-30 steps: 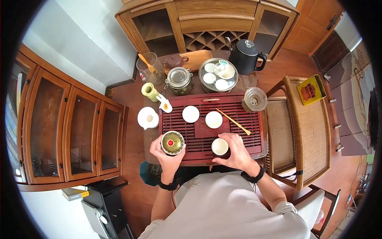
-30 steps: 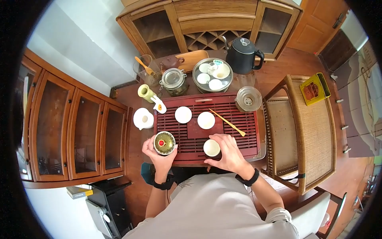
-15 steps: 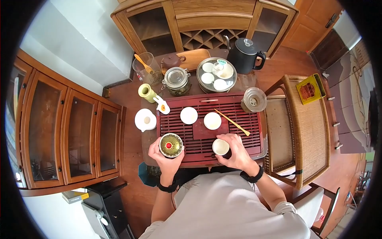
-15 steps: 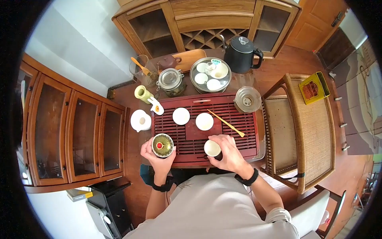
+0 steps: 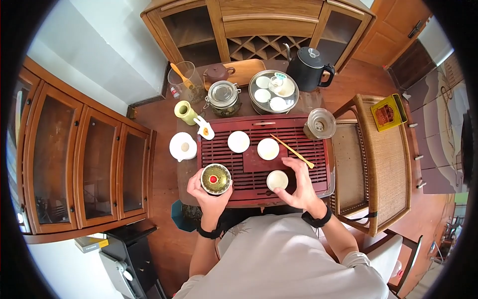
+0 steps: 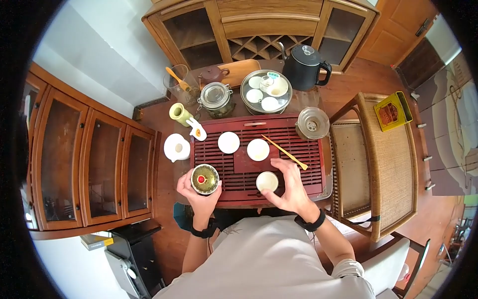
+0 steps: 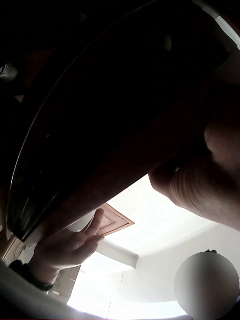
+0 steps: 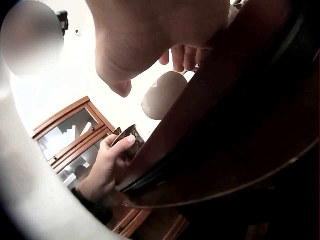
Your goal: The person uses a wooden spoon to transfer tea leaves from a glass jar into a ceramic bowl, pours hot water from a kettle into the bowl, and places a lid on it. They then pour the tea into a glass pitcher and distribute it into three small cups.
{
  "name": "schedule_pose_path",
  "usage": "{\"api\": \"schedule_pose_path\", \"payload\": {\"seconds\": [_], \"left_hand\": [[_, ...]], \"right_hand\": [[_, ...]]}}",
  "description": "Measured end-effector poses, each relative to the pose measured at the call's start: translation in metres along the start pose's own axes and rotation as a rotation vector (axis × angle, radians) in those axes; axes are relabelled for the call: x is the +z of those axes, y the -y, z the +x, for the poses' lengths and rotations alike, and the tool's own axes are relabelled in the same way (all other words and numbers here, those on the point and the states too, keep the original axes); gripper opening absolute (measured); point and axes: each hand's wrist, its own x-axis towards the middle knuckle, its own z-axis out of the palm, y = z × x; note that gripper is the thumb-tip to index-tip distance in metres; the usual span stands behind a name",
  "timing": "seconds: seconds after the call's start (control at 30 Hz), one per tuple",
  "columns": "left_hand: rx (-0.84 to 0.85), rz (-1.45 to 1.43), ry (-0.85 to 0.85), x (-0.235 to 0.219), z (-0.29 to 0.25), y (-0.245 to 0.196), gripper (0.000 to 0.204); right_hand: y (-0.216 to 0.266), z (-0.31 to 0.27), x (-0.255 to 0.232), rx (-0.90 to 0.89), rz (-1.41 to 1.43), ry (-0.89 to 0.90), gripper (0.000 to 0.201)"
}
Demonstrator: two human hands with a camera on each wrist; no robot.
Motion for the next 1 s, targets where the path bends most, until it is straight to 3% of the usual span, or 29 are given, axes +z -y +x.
{"api": "schedule_pose_path", "payload": {"seconds": [0.17, 0.3, 0.33, 0.47, 0.67, 1.0], "left_hand": [[0.005, -0.014, -0.004, 0.001, 0.000, 0.001, 0.104], [0.022, -0.026, -0.002, 0.001, -0.001, 0.001, 0.104], [0.021, -0.028, -0.005, 0.001, -0.001, 0.002, 0.104], [0.020, -0.054, -0.003, 0.002, -0.002, 0.005, 0.104], [0.031, -0.027, 0.004, 0.002, -0.003, 0.006, 0.104], [0.055, -0.026, -0.008, 0.002, -0.002, 0.006, 0.101]], "right_hand": [[0.013, 0.041, -0.007, 0.026, -0.075, -0.096, 0.073], [0.013, 0.069, -0.004, 0.065, -0.119, 0.009, 0.072], [0.007, 0.073, 0.000, -0.006, -0.136, 0.006, 0.075], [0.004, 0.086, 0.004, -0.014, -0.198, 0.053, 0.074], [0.008, 0.096, -0.001, 0.096, -0.227, 0.146, 0.071], [0.002, 0.092, -0.007, 0.180, -0.300, -0.003, 0.061]]}}
